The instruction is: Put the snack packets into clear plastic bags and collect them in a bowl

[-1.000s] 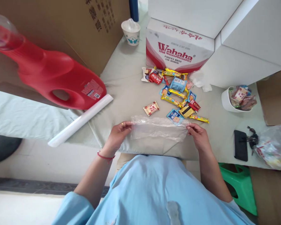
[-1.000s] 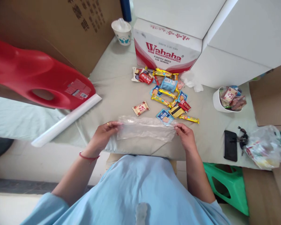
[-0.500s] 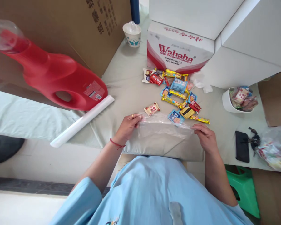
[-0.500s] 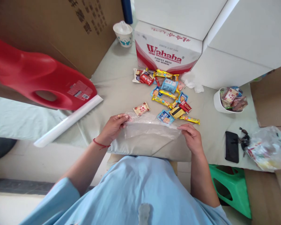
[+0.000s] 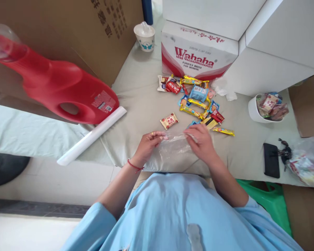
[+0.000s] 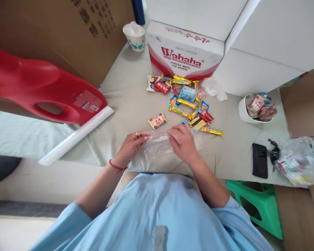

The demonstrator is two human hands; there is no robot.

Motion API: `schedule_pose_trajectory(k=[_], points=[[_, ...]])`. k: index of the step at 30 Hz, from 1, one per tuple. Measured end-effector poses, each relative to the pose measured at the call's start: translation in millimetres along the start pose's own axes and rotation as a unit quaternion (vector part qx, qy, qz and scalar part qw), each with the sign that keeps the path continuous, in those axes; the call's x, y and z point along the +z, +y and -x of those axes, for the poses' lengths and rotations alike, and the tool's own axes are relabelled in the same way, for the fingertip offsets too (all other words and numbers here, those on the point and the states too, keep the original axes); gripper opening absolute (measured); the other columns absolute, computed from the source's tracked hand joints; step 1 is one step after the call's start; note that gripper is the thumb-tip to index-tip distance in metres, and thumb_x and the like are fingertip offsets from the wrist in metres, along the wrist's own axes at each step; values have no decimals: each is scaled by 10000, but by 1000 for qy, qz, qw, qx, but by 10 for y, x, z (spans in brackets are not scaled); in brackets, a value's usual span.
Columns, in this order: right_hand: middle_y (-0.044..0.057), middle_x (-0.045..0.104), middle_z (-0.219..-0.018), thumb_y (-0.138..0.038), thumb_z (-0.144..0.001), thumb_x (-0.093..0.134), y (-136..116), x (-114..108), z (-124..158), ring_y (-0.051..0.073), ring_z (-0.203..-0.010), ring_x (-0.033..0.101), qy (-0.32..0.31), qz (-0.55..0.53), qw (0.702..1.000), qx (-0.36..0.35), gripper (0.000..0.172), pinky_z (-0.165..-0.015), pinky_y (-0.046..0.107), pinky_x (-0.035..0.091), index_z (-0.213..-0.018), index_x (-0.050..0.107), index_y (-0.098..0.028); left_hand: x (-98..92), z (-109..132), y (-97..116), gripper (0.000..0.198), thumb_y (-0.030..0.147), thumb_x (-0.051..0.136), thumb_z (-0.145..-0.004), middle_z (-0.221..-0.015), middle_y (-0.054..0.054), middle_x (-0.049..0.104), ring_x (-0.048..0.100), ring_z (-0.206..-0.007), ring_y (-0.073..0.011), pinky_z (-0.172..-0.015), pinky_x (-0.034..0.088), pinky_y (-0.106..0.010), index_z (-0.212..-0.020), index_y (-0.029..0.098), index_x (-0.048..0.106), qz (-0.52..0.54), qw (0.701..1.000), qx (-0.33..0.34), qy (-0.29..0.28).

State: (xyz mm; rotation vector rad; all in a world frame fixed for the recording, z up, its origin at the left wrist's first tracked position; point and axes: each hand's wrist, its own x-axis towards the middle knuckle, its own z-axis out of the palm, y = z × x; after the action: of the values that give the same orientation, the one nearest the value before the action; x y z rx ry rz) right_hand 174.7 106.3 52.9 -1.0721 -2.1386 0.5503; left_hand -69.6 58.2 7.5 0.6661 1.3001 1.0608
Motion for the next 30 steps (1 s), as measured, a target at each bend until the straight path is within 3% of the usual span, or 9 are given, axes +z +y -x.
schedule_pose_trajectory(k=[5,8,12,18,23,25,27,29,30], points=[[101,671,-1077,-297,-964,702,119,533,-171,270,-1001,558,-130,31,991,17,168,-935,428,450,-1091,783,-225,-18,76,1,366,400,839,-664,-772,-35,759,428,-592,-102,-584,299,-255,-935,156,810,-3,1000,6,-3],[81,656,-1022,-252,-979,675,160,621,-192,253,-956,525,-155,29,988,7,125,-899,404,426,-988,799,-239,-35,89,-12,402,541,785,-742,-688,-8,677,384,-569,-97,-572,290,-261,-853,155,776,-30,999,11,4],[81,657,-1003,-265,-996,666,110,606,-167,245,-934,501,-143,31,989,-29,154,-856,387,417,-968,815,-244,-10,40,-38,499,663,677,-822,-625,18,581,387,-578,-110,-575,297,-268,-743,172,709,-104,994,15,28],[82,694,-1126,-202,-1010,627,-28,421,117,234,-989,532,-76,58,989,-113,187,-881,385,473,-968,799,-260,32,-42,-46,336,501,704,-770,-636,22,584,477,-652,-134,-645,363,-273,-652,192,646,-110,991,28,76],[81,706,-1160,-100,-956,664,-22,110,815,236,-1041,600,-9,108,986,-125,253,-901,397,531,-1063,778,-299,-89,31,-64,304,494,648,-801,-646,24,576,414,-584,-115,-589,332,-272,-719,203,624,-69,986,35,146],[87,718,-1139,-71,-951,641,20,-13,1123,239,-1044,612,-42,116,986,-110,285,-892,389,549,-1070,778,-291,-163,106,-94,300,496,653,-807,-661,20,594,402,-567,-109,-580,327,-273,-739,205,620,-41,982,43,177],[89,728,-1119,-94,-969,611,69,-130,1362,233,-1010,628,-124,91,984,-84,264,-850,367,567,-1049,783,-277,-251,203,-136,301,495,679,-792,-672,14,612,392,-552,-102,-573,321,-273,-751,203,621,-19,980,39,193],[94,725,-1167,-170,-998,592,119,-246,1493,227,-996,651,-205,35,977,-36,228,-827,356,583,-1074,783,-269,-361,309,-180,316,501,708,-757,-717,-4,649,407,-553,-104,-562,316,-273,-799,195,642,-27,984,8,175],[98,719,-1195,-212,-1015,573,144,-301,1511,226,-1010,665,-218,4,976,1,230,-841,360,590,-1110,776,-266,-423,360,-197,331,497,717,-737,-761,-18,671,428,-568,-111,-561,321,-274,-847,189,664,-46,987,-10,156]])
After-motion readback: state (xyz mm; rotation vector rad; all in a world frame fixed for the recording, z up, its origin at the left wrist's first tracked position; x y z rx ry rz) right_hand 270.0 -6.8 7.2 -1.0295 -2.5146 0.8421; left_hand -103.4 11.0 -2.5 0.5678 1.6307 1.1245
